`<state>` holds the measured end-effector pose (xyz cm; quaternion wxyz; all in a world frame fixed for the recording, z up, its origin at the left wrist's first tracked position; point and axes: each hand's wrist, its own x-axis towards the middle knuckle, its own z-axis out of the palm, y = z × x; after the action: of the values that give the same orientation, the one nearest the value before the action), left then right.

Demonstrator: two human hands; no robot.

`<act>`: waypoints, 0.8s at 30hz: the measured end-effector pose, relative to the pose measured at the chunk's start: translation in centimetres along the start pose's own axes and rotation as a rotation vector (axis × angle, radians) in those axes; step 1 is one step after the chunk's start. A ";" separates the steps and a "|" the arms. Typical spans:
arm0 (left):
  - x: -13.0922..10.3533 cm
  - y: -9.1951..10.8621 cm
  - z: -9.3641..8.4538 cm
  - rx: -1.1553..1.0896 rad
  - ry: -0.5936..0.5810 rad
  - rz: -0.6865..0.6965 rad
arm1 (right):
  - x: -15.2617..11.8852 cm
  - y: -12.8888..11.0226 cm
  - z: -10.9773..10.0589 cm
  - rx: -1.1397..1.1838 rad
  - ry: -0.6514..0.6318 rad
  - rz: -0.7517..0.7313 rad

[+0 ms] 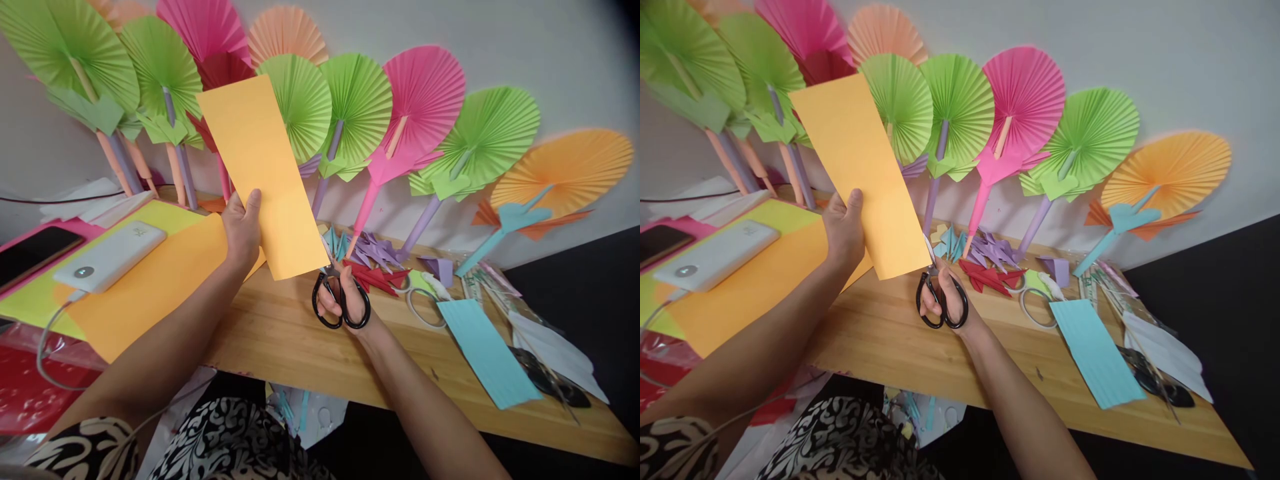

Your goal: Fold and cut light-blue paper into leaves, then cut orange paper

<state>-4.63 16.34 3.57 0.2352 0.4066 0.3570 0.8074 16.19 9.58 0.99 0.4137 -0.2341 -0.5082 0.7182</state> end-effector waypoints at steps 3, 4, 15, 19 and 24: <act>0.0 -0.1 0.0 -0.002 -0.023 0.009 | 0.0 -0.3 0.1 -0.020 -0.037 0.055; -0.1 -0.2 0.0 -0.001 -0.035 0.011 | 0.0 -0.4 0.1 -0.024 -0.049 0.068; -0.7 -0.1 0.5 -0.042 -0.110 0.000 | -0.2 -0.4 -0.6 0.014 -0.067 0.035; -0.6 0.0 0.4 -0.017 -0.122 0.014 | -0.3 -0.6 -0.6 0.009 -0.068 0.052; -0.9 -0.2 0.5 -0.022 -0.130 -0.010 | -0.2 -0.7 -0.5 -0.019 -0.043 0.077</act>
<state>-3.71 16.08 3.21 0.2666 0.4539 0.3340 0.7819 16.91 9.77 1.45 0.3724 -0.2420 -0.5142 0.7337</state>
